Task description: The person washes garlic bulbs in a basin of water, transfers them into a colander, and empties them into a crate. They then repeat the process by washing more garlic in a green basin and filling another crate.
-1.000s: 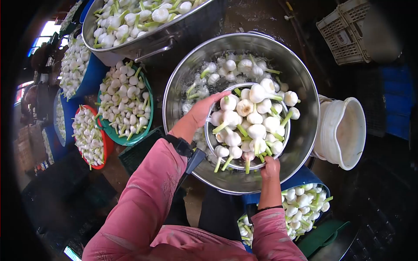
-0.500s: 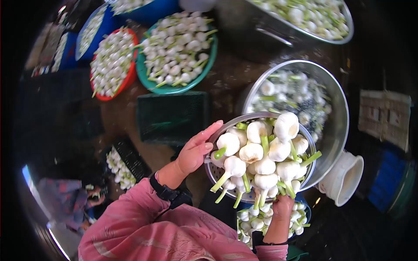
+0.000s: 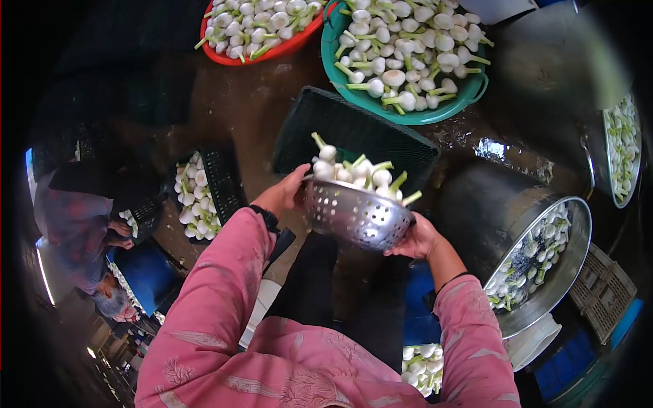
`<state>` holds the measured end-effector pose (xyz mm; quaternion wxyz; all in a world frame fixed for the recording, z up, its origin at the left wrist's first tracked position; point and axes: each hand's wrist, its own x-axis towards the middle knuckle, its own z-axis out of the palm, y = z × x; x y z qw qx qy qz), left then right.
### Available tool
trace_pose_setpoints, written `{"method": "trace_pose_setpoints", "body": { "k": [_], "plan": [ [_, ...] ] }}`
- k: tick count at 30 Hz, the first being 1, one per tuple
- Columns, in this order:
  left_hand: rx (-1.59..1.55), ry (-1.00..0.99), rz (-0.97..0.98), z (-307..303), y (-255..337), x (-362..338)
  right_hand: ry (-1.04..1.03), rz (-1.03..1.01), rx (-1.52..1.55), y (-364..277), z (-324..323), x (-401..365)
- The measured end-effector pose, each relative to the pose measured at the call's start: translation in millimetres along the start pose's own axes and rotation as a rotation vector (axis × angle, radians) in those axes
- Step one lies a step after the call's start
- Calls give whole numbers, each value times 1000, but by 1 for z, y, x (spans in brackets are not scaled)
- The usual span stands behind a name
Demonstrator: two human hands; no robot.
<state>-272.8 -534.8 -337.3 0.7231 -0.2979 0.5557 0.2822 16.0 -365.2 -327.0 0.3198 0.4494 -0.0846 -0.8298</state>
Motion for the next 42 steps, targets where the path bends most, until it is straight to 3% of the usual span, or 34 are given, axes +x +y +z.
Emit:
{"method": "trace_pose_setpoints", "body": {
  "k": [4,6,8,9,10,11,12,13,14,16,17,18,19,20,23,25,27,29,31,32,33,34,35,36,38,39,40,41,42],
  "plan": [
    [-24,-39,-80,-3,9,-18,17,-128,101,5,45,-3],
    [-74,83,-36,-14,-8,-13,116,-85,190,32,65,-21],
    [33,-5,70,-14,-14,-49,24,26,211,65,65,-44],
    [-16,-123,411,10,-14,-86,124,-299,217,98,106,-80],
    [13,-25,732,17,-19,-77,222,-391,238,110,112,-98],
    [27,-95,767,35,-8,-107,491,-531,150,115,133,-128],
    [-37,-198,618,35,-1,-116,533,-687,138,116,132,-157],
    [-67,-147,617,51,11,-133,508,-965,214,112,127,-190],
    [-102,-79,609,64,20,-149,682,-1153,443,103,110,-222],
    [-111,-63,591,72,35,-134,928,-1481,422,73,122,-315],
    [-115,-49,592,79,50,-132,950,-1706,532,50,93,-349],
    [-113,-20,605,87,55,-136,1017,-1747,532,43,95,-359],
    [-110,9,619,99,61,-139,1089,-1914,444,24,99,-388],
    [-104,39,644,122,73,-145,1229,-2038,280,-7,59,-420],
    [-7,-76,721,209,106,-159,2186,-1370,-239,-128,-68,-503],
    [71,-151,803,284,127,-173,2151,-1116,-31,-167,7,-521],
    [109,-307,929,387,164,-196,2245,-745,-555,-230,-65,-539],
    [131,-596,956,489,205,-204,2130,-873,-670,-254,-44,-565],
    [228,-601,992,585,246,-176,2093,-734,-897,-298,-136,-545],
    [386,-464,1066,623,267,-142,2070,-672,-1010,-320,-181,-535],
    [608,-149,1025,659,292,-102,2033,-812,-829,-317,-188,-526],
    [763,287,961,689,304,-97,1990,-956,-650,-313,-194,-516],
    [637,477,686,705,321,-77,1941,-1069,-490,-305,-183,-514],
    [673,620,672,726,313,-93,1882,-1181,-323,-295,-177,-515],
    [696,452,922,731,316,-76,1509,-1244,-65,-284,-182,-518],
    [706,457,919,736,322,-55,1321,-1271,40,-284,-187,-520],
    [568,274,877,733,325,-54,1230,-1290,100,-281,-213,-505],
    [426,109,811,730,326,-53,1254,-1230,238,-270,-187,-507],
    [399,-335,759,699,350,4,1249,-1192,384,-251,-144,-519]
  ]
}}
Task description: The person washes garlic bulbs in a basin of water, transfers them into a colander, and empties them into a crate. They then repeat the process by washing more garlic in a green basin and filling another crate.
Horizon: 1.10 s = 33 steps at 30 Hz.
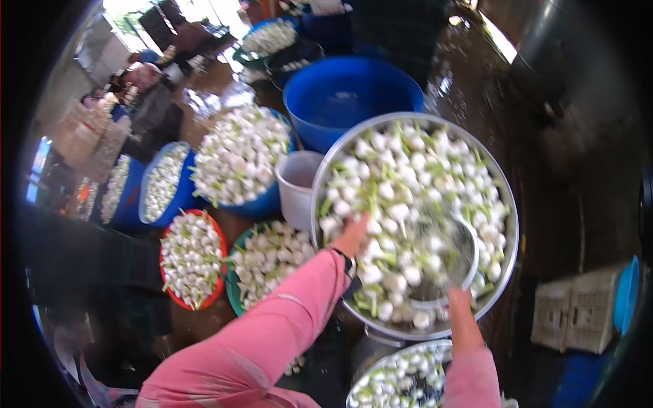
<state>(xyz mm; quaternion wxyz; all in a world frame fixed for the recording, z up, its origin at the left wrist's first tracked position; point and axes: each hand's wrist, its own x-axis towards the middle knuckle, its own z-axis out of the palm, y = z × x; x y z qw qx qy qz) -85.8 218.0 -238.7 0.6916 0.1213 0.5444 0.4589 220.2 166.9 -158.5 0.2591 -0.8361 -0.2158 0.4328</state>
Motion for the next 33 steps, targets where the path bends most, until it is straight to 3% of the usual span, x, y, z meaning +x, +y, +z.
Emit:
{"method": "trace_pose_setpoints", "body": {
  "k": [2,3,4,6,7,8,9,12,13,15,16,17,18,20,22,25,28,29,30,32,33],
  "plan": [
    [77,171,110,-9,-25,44,-490,25,307,-1,-21,-18],
    [92,293,139,0,-34,48,-421,128,243,-2,-19,-28],
    [-28,79,22,36,8,-10,-258,111,211,3,-5,-30],
    [362,81,-80,49,15,-22,-321,146,232,15,24,-5],
    [646,-19,284,42,-16,5,-338,168,277,40,43,31],
    [1059,59,240,68,0,-28,-319,194,322,35,51,26],
    [1236,-77,210,87,15,-56,-297,231,375,37,60,18],
    [1290,-243,252,95,14,-72,-290,383,504,38,75,9],
    [1210,-286,407,86,6,-56,-293,415,539,38,76,3],
    [1118,-271,381,71,45,-89,-348,404,647,43,61,-20],
    [1142,-73,782,57,44,-97,-401,365,726,41,56,-32],
    [1431,-65,904,43,54,-96,-371,453,805,49,54,-31],
    [1250,0,882,36,61,-110,-444,335,816,67,44,-27],
    [1212,89,685,15,65,-117,-279,389,877,46,29,-61],
    [813,17,363,3,60,-108,-279,324,842,46,12,-76],
    [397,-217,152,45,78,-132,-255,266,872,43,-13,-95],
    [136,-338,130,74,80,-142,-273,156,879,47,-31,-114],
    [62,-434,10,81,96,-161,-284,148,898,44,-38,-128],
    [-120,-615,56,73,90,-160,-323,92,903,45,-48,-144],
    [-87,-601,238,60,86,-175,-383,-12,840,56,-54,-164],
    [-204,-599,102,58,102,-206,-412,-41,805,60,-58,-179]
  ]
}}
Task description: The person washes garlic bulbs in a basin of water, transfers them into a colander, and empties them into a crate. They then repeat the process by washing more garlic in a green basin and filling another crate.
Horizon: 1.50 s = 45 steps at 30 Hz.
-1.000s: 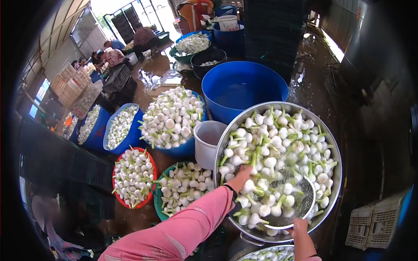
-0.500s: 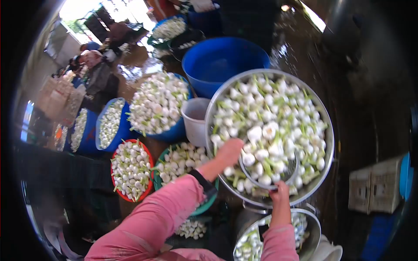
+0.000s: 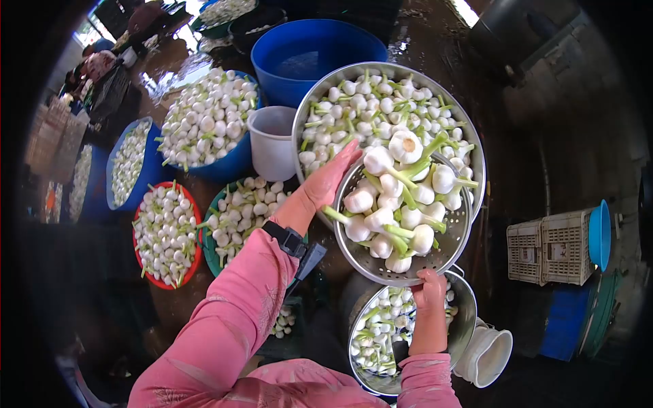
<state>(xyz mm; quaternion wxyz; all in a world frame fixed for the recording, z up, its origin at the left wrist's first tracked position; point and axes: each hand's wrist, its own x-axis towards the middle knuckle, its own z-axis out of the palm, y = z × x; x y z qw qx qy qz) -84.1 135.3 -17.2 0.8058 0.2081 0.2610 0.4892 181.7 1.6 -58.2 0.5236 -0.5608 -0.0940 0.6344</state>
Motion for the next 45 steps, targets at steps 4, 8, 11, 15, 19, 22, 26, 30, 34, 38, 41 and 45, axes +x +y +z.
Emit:
{"method": "trace_pose_setpoints", "body": {
  "k": [4,8,11,15,19,22,26,30,34,38,41,45],
  "plan": [
    [36,-185,171,-45,13,-101,-190,77,-172,29,15,-72],
    [-4,-20,203,-86,-4,-263,-456,355,-280,105,28,-132],
    [-65,237,260,-136,-69,-389,-432,751,-528,190,-14,-149],
    [-311,779,179,-209,-185,-519,-507,1224,-706,322,-45,-148],
    [-575,929,-191,-290,-285,-586,-492,1753,-963,429,-67,-105],
    [-589,968,-715,-343,-328,-602,-448,1983,-696,479,-77,-92],
    [-315,1049,-890,-360,-383,-623,-318,1837,-735,482,-90,-118],
    [-340,1269,-252,-294,-349,-611,-96,1751,-774,416,-64,-160],
    [-87,1486,-155,-305,-296,-574,-194,919,-1141,349,35,-140],
    [-19,1493,-119,-350,-259,-513,-471,-418,-1240,330,134,-44],
    [257,1599,-137,-367,-260,-459,-560,-1405,-1531,346,195,67],
    [-253,1520,-29,-353,-262,-424,-690,-1500,-1566,387,275,129]
  ]
}}
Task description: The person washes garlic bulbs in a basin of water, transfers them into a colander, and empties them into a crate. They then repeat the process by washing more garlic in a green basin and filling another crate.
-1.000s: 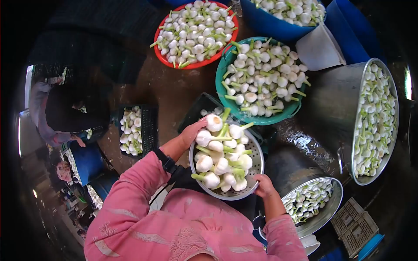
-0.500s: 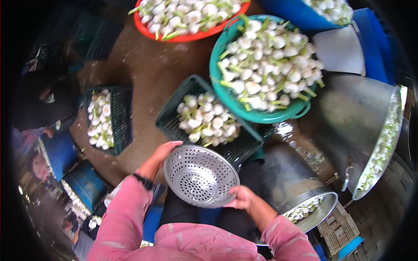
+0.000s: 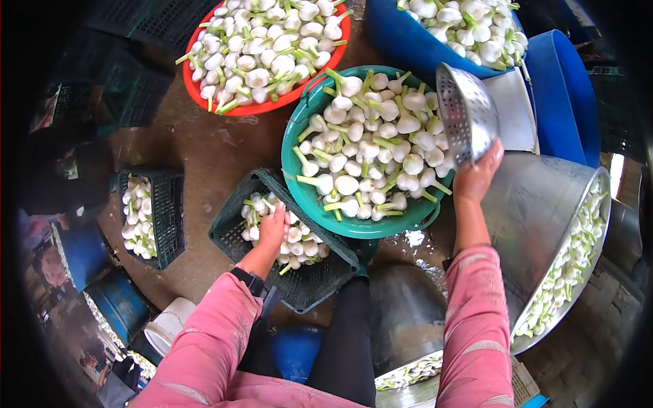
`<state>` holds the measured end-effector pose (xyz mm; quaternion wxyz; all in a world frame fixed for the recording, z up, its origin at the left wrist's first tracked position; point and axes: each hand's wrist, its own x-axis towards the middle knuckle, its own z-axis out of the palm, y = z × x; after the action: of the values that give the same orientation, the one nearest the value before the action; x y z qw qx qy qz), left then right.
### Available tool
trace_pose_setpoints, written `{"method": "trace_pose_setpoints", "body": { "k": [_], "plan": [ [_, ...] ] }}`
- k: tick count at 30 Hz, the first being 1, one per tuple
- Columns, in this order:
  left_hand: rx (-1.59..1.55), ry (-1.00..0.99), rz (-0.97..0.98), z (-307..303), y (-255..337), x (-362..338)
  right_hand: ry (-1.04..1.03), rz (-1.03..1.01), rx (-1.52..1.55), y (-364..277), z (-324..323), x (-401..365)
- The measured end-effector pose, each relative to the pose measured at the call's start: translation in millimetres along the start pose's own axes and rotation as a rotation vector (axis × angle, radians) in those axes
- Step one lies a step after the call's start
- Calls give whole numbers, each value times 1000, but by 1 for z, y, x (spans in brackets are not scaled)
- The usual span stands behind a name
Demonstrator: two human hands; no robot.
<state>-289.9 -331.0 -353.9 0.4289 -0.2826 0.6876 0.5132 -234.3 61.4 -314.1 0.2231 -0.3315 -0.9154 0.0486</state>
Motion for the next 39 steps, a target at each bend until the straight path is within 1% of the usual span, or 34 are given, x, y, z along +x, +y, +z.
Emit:
{"method": "trace_pose_setpoints", "body": {
  "k": [1,2,4,6,8,9,10,12,14,16,17,18,20,21,22,23,24,26,27,28,30,32,33,34,36,38,39],
  "plan": [
    [-73,-12,-17,2,-11,0,-28,-37,-11,4,22,10],
    [-146,-28,-24,6,-17,3,-122,9,-73,-2,33,21],
    [-173,-93,-111,13,-28,7,-139,-125,-82,-3,66,36],
    [-198,-84,-186,25,-35,14,-176,-150,-86,-12,82,63],
    [-211,-116,-242,31,-45,29,-211,-77,8,-18,97,90],
    [-236,-115,-234,32,-46,33,-303,-7,27,-22,100,105],
    [-265,-116,-218,28,-45,39,-282,-7,43,-31,97,106],
    [-336,-124,-192,24,-45,46,-191,-148,15,-36,95,83],
    [-378,-101,-205,12,-46,60,-182,-378,-16,-38,71,48],
    [-380,-66,-224,5,-47,64,-289,-272,-17,-64,35,18],
    [-409,-55,-250,2,-42,63,-295,-214,28,-75,20,8],
    [-428,-80,-230,-4,-37,65,-299,-148,76,-85,7,-2],
    [-489,-132,-210,-6,-36,62,-259,-188,37,-84,-7,-48],
    [-490,-95,-228,-5,-34,62,-305,-150,28,-82,-13,-69],
    [-505,-112,-225,-5,-30,63,-351,-103,24,-82,-16,-83],
    [-509,-126,-226,-7,-27,64,-364,4,85,-84,-19,-87],
    [-508,-133,-232,-11,-25,63,-356,96,144,-89,-20,-85],
    [-497,-145,-214,-17,-19,68,-221,160,147,-82,-12,-84],
    [-475,-134,-198,-19,-17,73,-194,179,118,-77,-13,-80],
    [-450,-124,-184,-21,-16,77,-218,151,63,-74,-15,-77],
    [-449,-142,-165,-21,-8,80,-99,179,-29,-82,-19,-83],
    [-467,-155,-150,-10,0,81,-161,172,-78,-74,-25,-101],
    [-420,-212,-111,-5,1,84,-192,167,-105,-67,-26,-112],
    [-415,-202,-102,2,1,88,-312,141,-199,-58,-22,-125],
    [-408,-178,-73,23,1,102,-394,164,-172,-56,-1,-151],
    [-375,-130,-35,43,4,116,-339,174,-164,-56,29,-161],
    [-337,-92,-20,51,6,122,-337,180,-122,-63,40,-154]
  ]
}}
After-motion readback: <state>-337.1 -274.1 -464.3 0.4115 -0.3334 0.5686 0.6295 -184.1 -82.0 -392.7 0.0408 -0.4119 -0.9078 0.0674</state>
